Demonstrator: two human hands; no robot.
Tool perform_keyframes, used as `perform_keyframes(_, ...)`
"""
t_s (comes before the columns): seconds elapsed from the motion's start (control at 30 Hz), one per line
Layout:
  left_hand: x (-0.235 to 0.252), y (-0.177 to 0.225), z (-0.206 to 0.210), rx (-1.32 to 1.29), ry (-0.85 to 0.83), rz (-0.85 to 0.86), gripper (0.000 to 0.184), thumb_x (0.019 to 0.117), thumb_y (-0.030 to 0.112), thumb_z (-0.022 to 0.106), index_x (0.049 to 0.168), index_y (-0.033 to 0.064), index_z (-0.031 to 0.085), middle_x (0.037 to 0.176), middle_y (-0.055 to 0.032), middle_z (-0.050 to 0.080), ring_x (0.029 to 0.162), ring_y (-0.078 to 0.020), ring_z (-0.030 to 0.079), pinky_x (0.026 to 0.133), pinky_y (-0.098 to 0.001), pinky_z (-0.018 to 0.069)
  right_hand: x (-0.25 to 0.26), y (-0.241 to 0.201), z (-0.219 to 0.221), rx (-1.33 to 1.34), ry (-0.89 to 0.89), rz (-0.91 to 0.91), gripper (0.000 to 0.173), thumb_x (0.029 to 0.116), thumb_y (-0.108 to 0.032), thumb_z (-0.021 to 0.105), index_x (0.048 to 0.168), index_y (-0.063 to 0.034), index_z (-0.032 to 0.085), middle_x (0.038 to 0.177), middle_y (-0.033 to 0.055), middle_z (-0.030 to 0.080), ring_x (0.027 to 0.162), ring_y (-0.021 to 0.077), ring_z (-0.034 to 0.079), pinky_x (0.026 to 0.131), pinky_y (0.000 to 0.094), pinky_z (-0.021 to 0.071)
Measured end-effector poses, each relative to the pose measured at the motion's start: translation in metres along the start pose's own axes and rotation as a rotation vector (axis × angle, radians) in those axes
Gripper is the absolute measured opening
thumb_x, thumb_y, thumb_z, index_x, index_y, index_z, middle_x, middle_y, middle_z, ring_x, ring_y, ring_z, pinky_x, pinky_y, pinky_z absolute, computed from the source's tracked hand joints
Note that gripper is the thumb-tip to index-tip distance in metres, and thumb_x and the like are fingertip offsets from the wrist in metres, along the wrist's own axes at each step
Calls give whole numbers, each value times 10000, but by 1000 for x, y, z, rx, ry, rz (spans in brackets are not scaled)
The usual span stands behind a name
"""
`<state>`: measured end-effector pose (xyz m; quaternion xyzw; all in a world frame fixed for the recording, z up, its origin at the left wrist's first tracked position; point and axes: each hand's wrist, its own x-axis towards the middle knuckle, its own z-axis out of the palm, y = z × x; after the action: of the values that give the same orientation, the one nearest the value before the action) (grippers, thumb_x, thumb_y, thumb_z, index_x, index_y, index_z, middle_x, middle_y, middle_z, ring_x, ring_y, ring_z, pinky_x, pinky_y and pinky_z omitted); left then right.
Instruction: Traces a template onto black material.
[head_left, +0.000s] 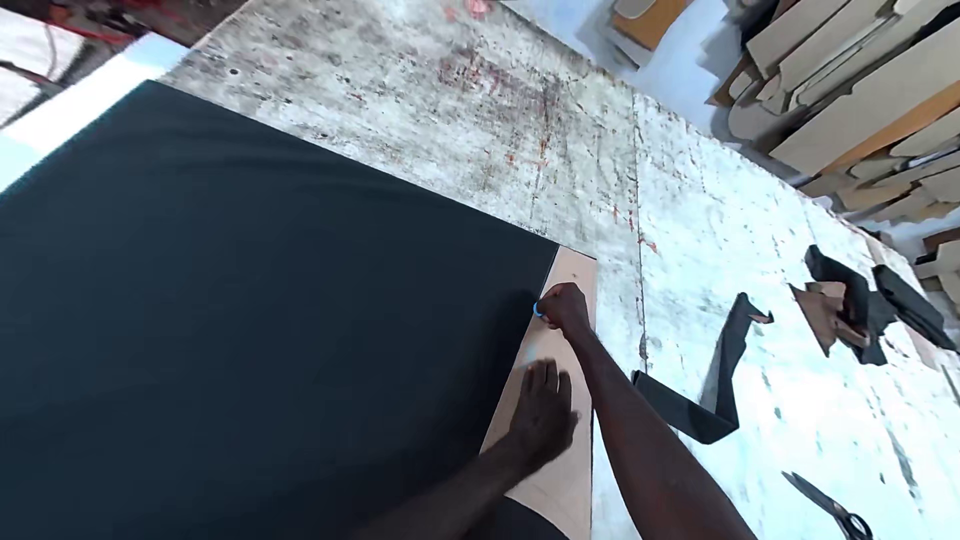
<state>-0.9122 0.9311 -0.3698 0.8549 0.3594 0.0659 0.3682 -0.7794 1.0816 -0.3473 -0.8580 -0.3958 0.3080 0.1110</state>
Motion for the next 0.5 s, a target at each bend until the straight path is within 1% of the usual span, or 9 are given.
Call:
perform_keyframes(0.03,-20,6,4,-22,-39,-37,718,1034,472,471,1569,5,361,1662,-256,248,1567,-412,166,1262,-594,123,-1,0,2,5,11,-5,190,848,-198,733,952,-40,716,792,148,699,651,283,680,621,503,579)
perform_keyframes(0.1,-41,11,18,-29,-35,-82,748,1049,500,414,1596,3,300,1691,-232,184,1585,-391,98,1267,-599,62,-4,1,3,1,37,-22,202,861,-209,729,964,-36,719,818,157,702,674,293,685,632,517,579)
perform_keyframes(0.17,-47,8,37,15,2,-83,736,1072,477,374,1610,-10,251,1712,-216,102,1595,-375,15,1267,-607,26,-10,2,6,-15,68,-36,210,860,-214,731,966,-33,721,836,164,706,696,310,689,646,539,575)
perform_keyframes(0.23,-46,3,53,78,45,-60,716,1086,447,344,1617,-16,215,1716,-223,42,1594,-380,-40,1263,-620,13,-18,2,11,-22,79,-32,215,850,-213,744,960,-30,720,846,171,706,713,322,690,656,549,573)
perform_keyframes(0.27,-45,1,57,100,73,-52,706,1091,441,331,1618,-14,213,1717,-222,38,1594,-378,-42,1264,-619,18,-24,3,13,-25,73,-30,214,847,-216,746,953,-31,719,838,168,705,707,318,691,652,546,577)
perform_keyframes(0.33,-46,0,63,128,135,-37,700,1094,448,322,1614,-12,236,1715,-219,74,1596,-375,-2,1267,-613,42,-41,8,20,-24,43,-36,209,847,-215,744,939,-29,716,808,161,700,667,302,681,625,527,574)
perform_keyframes(0.43,-48,-1,65,141,180,-22,703,1089,459,342,1612,-2,256,1709,-222,112,1593,-382,32,1264,-616,39,-84,16,32,-37,-56,-77,216,850,-199,739,959,-15,711,807,166,700,663,301,684,625,523,582)
perform_keyframes(0.47,-49,-1,64,134,185,-9,685,1088,451,357,1605,7,291,1700,-222,161,1588,-396,68,1260,-631,50,-101,18,36,-51,-80,-96,215,850,-197,738,955,-11,715,807,169,702,675,308,687,638,537,581)
perform_keyframes(0.5,-51,0,60,110,162,4,641,1083,421,389,1584,23,351,1677,-221,242,1575,-408,129,1251,-646,74,-118,20,41,-65,-98,-102,203,850,-197,737,937,-16,716,801,164,703,686,310,689,649,546,578)
